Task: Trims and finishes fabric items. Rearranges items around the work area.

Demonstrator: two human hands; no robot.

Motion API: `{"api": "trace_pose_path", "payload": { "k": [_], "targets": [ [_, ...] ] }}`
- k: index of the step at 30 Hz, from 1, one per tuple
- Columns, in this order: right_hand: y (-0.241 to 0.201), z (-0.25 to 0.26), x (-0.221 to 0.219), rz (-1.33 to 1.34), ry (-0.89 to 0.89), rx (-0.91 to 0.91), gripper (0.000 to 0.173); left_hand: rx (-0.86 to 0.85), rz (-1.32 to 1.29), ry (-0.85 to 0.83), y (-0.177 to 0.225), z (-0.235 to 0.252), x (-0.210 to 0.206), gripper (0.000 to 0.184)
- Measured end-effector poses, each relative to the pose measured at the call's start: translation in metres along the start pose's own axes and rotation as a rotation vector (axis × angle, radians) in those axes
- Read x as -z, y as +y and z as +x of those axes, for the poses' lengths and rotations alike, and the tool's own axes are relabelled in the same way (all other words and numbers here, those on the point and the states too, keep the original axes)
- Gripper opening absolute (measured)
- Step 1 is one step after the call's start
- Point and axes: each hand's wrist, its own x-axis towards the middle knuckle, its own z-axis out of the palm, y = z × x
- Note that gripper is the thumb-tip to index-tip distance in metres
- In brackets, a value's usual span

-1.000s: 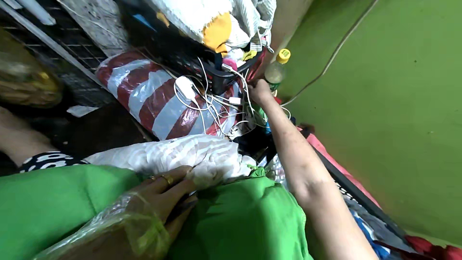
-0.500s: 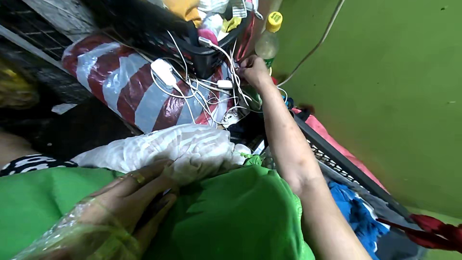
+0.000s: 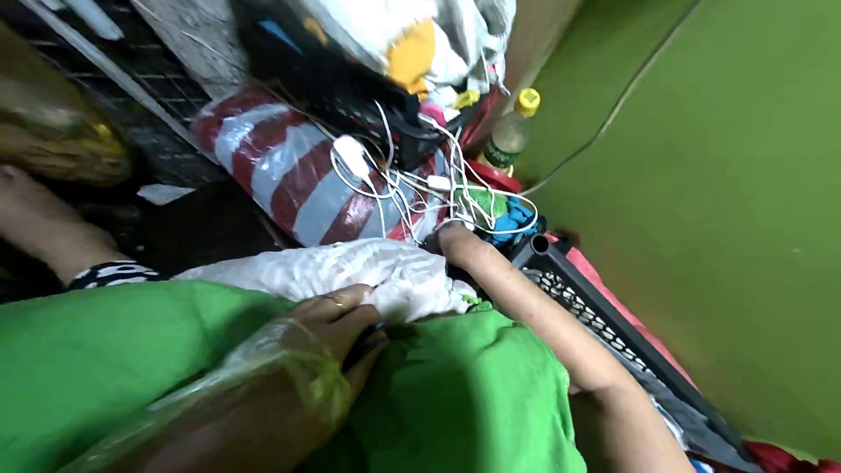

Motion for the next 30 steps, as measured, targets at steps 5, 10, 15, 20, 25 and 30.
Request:
{"api": "trace_pose_path", "payload": {
  "k": [5, 10, 15, 20, 25, 30],
  "targets": [
    [0.001, 0.009, 0.004, 0.049, 0.018, -0.005, 0.039, 0.043, -0.023, -0.108, 0.003, 0.007, 0.01, 0.037],
    [0.016, 0.007, 0.002, 0.031, 0.02, 0.077, 0.046, 0.081, -0.116, -0.152, 0.004, 0.019, 0.003, 0.035],
    [0.022, 0.03, -0.006, -0.076, -0.015, 0.065, 0.046, 0.382, -0.105, -0.357, 0.053, 0.023, 0.073, 0.038],
    [0.02, 0.029, 0.003, -0.194, -0.081, 0.066, 0.046, 0.236, -0.084, -0.256, 0.025, 0.023, 0.037, 0.037],
    [0.039, 0.049, -0.007, -0.123, -0.004, 0.054, 0.046, 0.175, -0.111, -0.275, 0.013, 0.028, 0.016, 0.041],
    [0.014, -0.026, 0.016, -0.125, -0.026, 0.061, 0.044, 0.165, -0.111, -0.276, 0.012, 0.028, 0.017, 0.041]
  ]
}}
